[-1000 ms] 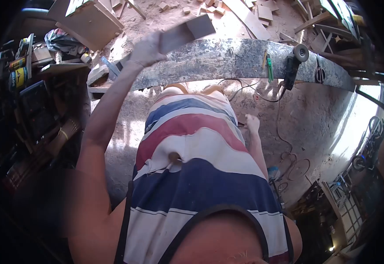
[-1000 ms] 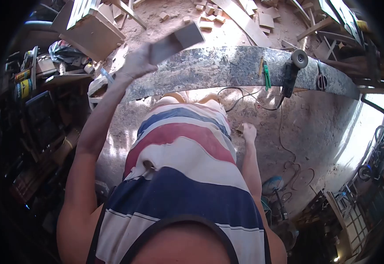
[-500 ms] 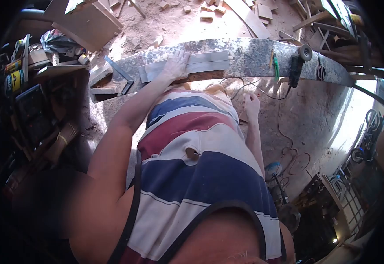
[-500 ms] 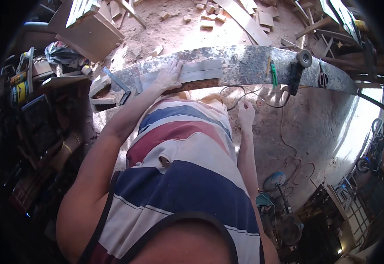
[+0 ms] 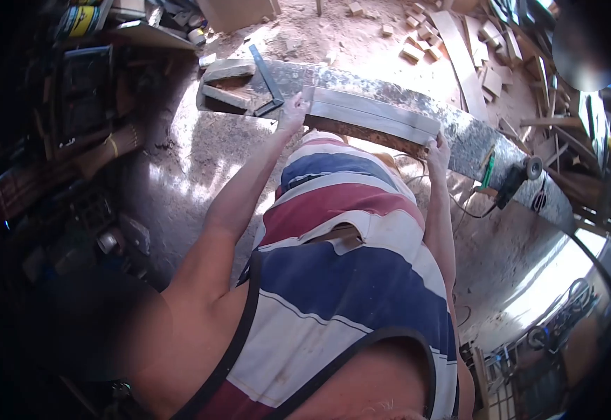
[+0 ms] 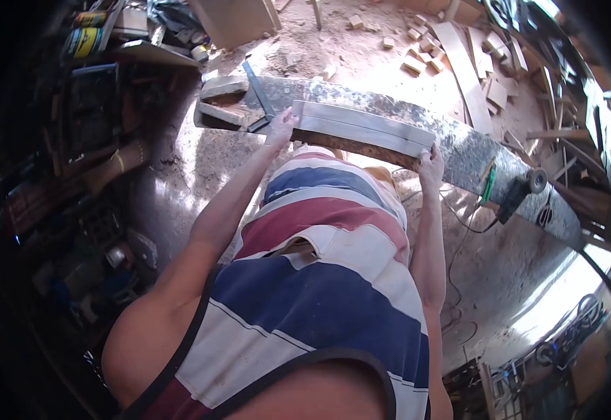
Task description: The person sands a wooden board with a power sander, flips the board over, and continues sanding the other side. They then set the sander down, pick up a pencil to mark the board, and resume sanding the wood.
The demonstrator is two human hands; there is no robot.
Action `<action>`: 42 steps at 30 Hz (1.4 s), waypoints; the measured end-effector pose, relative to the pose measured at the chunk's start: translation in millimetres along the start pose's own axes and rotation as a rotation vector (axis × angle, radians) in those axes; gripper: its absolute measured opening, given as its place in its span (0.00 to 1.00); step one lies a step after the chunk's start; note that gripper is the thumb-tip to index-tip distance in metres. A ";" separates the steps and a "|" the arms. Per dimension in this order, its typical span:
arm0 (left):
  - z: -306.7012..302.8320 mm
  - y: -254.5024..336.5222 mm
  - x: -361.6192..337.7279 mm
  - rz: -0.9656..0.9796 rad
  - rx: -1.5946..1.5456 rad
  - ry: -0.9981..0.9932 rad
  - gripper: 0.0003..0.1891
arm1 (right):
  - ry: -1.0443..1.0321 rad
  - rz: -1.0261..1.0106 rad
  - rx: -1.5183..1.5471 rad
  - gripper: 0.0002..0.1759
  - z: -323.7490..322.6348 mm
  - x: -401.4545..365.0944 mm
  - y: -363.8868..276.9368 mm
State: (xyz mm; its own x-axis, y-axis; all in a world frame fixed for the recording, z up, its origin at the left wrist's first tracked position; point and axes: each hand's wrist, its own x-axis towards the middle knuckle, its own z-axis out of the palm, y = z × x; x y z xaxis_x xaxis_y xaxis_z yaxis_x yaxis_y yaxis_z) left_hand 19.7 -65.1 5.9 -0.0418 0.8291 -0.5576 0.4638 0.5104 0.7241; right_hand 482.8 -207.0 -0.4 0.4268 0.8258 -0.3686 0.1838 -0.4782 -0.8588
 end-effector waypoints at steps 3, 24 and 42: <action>11.9 1.8 -4.9 0.009 0.003 0.044 0.36 | -0.003 0.018 0.029 0.29 -0.5 3.7 -6.6; 18.9 45.2 -3.5 0.067 -0.028 0.047 0.31 | 0.044 0.213 0.124 0.23 -16.3 3.8 -31.6; 14.9 47.8 4.7 -0.020 -0.145 -0.027 0.32 | 0.021 0.055 0.206 0.28 -9.8 21.4 -9.9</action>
State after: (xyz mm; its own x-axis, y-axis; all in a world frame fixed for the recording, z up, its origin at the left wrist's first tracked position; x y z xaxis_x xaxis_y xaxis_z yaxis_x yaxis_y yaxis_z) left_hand 54.8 -40.2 31.9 -0.0253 0.8132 -0.5815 0.3307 0.5557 0.7627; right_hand 498.8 -187.5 3.7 0.4500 0.7928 -0.4111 -0.0246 -0.4492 -0.8931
